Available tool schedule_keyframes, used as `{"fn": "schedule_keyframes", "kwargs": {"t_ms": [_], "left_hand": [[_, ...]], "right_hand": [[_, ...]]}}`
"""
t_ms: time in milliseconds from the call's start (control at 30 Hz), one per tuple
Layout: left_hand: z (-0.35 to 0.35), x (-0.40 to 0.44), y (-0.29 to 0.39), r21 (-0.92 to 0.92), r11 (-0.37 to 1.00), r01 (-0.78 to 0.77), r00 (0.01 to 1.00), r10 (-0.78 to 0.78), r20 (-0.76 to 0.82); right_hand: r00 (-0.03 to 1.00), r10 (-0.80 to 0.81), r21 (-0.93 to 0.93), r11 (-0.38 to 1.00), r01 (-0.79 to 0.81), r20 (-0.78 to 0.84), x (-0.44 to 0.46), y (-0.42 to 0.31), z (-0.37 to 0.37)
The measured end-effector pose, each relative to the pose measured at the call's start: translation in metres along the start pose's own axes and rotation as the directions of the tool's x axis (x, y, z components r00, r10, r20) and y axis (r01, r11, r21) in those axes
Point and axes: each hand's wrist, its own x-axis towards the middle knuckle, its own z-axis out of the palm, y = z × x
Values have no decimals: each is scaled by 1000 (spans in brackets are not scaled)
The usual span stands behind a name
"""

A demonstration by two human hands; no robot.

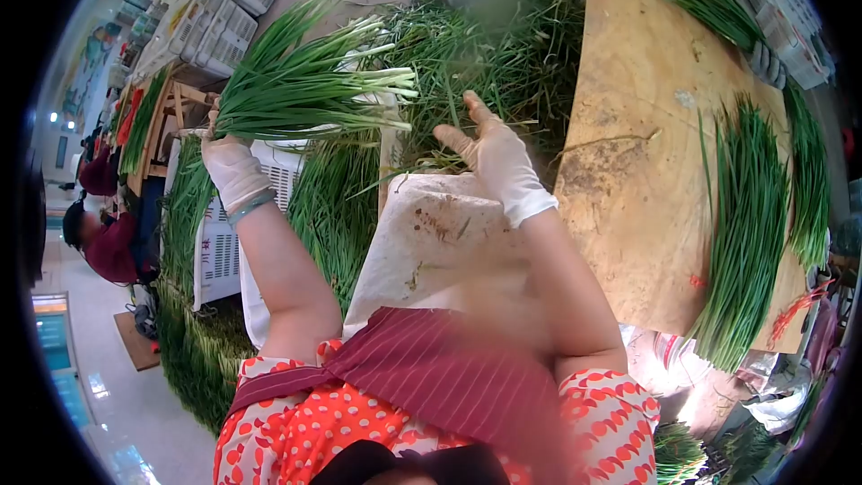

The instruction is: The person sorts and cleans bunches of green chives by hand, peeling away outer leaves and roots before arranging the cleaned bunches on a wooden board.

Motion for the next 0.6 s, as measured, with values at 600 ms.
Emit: {"fn": "schedule_keyframes", "kwargs": {"t_ms": [600], "left_hand": [[48,-63,4,-136,983,120,931,-64,360]], "right_hand": [[946,247,640,697,-324,210,39,-72,-13]]}}
